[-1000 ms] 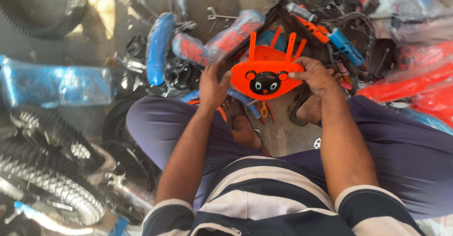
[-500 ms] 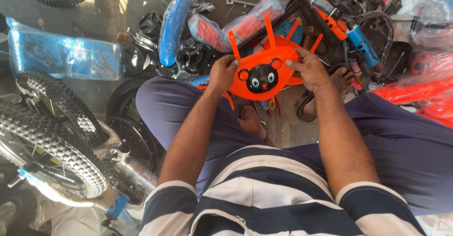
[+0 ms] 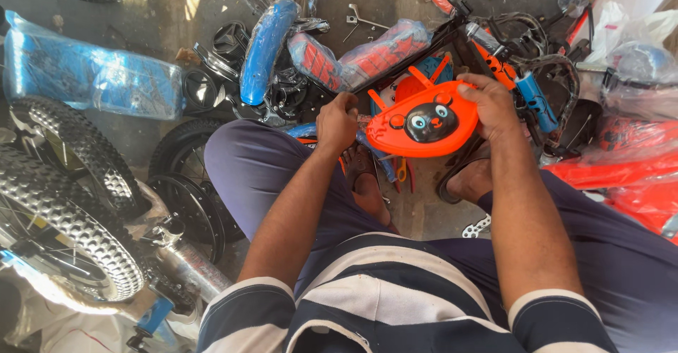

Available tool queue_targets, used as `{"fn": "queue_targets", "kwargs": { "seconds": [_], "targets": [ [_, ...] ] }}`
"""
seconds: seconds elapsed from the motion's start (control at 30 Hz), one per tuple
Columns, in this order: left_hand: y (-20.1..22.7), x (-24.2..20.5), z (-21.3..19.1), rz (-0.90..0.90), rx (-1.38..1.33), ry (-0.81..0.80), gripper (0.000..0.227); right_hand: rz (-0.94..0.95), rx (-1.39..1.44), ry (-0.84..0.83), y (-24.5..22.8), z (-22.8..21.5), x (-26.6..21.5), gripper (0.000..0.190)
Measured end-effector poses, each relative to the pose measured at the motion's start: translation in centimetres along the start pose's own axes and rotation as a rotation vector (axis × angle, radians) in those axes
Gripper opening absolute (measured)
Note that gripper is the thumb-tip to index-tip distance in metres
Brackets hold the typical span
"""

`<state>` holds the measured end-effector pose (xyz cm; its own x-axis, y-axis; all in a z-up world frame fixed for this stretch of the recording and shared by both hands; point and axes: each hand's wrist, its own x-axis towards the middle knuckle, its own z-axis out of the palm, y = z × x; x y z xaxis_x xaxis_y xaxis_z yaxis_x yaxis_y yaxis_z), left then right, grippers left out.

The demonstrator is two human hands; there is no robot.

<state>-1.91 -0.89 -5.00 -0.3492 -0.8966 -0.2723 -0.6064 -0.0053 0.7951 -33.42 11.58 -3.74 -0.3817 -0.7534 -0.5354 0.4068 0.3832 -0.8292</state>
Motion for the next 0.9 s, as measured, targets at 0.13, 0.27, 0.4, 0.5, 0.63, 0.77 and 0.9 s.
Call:
{"fn": "queue_targets", "kwargs": {
  "seconds": [0.13,0.27,0.4,0.5,0.63,0.77,0.9],
  "targets": [
    [-0.1,0.3,0.2,-0.042,-0.03,-0.018,0.02,-0.005,-0.017,-0.02,-1.2,0.7,1.9,0.026],
    [-0.6,0.9,-0.3,-0.135,-0.072,-0.019,0.021,0.055,-0.028,0.039,-2.0,1.8,2.9,0.025],
    [-0.4,1.6,-1.0,-0.237,-0.17,0.113,0.019,0.08,-0.006,0.071,-2.6,2.6,3.2,0.023],
    [-0.8,1.9,-1.0,-0.333,-0.263,0.097,0.018,0.114,-0.101,0.118,-3.3,3.0,3.7,0.024],
    [-2.3,1.9,0.0,-0.138,0.067,0.112,0.026,0.093,-0.067,0.11,-3.8,3.2,5.0,0.023],
    [-2.8,2.2,0.8,0.125,0.162,0.205,0.038,0.068,-0.118,0.101,-3.2,3.2,7.7,0.021],
    [-2.8,3.2,1.8,0.172,-0.057,0.11,0.031,0.067,-0.128,0.107,-1.2,3.0,10.9,0.018]
  ]
}}
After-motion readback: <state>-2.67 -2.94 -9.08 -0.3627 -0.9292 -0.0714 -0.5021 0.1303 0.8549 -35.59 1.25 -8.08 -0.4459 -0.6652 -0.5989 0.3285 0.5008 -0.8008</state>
